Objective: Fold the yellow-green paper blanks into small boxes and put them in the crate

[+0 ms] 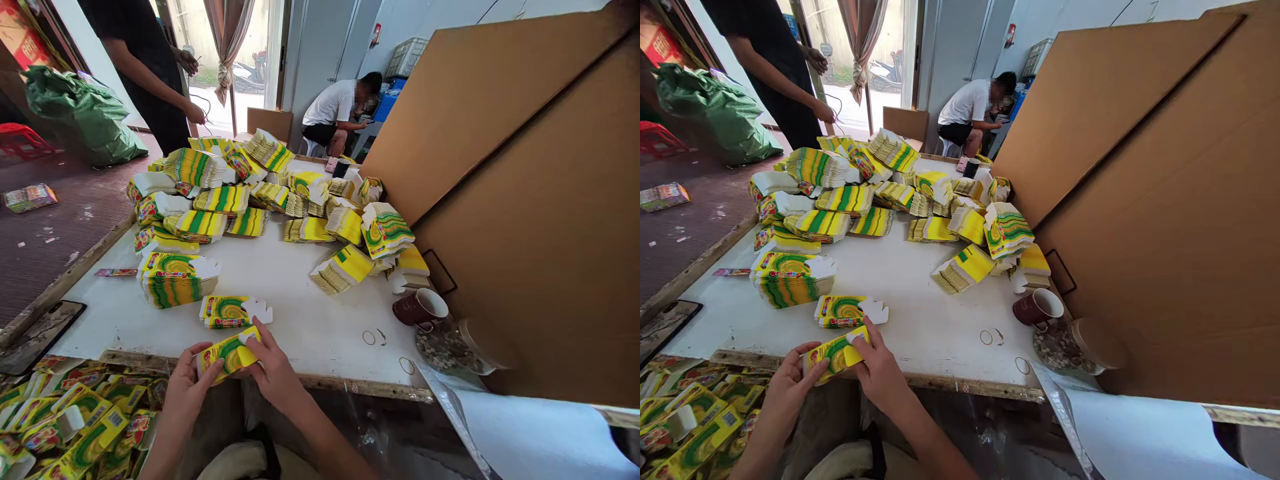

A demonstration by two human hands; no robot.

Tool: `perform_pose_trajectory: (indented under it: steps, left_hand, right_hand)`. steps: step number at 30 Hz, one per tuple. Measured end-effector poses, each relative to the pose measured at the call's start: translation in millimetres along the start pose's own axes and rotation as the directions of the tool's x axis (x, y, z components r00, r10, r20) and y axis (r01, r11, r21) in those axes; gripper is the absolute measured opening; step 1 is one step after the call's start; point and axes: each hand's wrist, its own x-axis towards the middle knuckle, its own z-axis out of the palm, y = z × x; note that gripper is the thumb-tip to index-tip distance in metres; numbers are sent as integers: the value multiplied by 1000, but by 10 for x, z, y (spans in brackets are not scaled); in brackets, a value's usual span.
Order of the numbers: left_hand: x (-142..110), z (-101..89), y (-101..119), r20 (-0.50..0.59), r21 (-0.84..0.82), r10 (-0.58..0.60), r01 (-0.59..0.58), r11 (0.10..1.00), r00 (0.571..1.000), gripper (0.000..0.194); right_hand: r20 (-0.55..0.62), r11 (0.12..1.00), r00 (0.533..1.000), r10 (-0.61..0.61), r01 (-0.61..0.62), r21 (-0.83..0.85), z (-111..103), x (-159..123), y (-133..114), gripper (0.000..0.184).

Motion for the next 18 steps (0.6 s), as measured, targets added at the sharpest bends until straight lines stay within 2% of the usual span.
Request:
perform_pose_trajectory:
  steps: [3, 7, 10, 12, 15, 16, 18]
  left_hand:
    - [-18, -19, 18, -70, -68, -21, 16, 998, 997, 75]
    - [-32, -10, 21, -61, -33, -21, 19, 999, 998, 71]
    - [-42, 26, 47, -41, -21, -40, 40, 999, 998, 73]
    - [-45, 50, 79, -43, -21, -38, 37, 999, 998, 73]
    - [-36, 60, 132, -71, -75, -20, 14, 997, 997, 70]
    - [-30, 55, 147, -80, -96, -18, 10, 995, 997, 70]
    - [-18, 40, 166, -83, -133, -33, 22, 991, 996, 70]
  right_hand:
    - [168, 999, 986, 12, -6, -34, -114, 7, -68, 28]
    - [242, 999, 970, 29, -24, -25, -312, 40, -106, 25]
    - [295, 997, 952, 77, -74, -20, -373, 61, -82, 28]
    - [263, 995, 960, 96, -96, -11, -329, 60, -63, 33]
    - [105, 995, 990, 93, -94, 10, -200, 35, -40, 35]
    - [85, 996, 993, 83, -85, 23, -165, 25, -34, 35]
    - [128, 997, 991, 47, -55, 61, -128, 13, -22, 31]
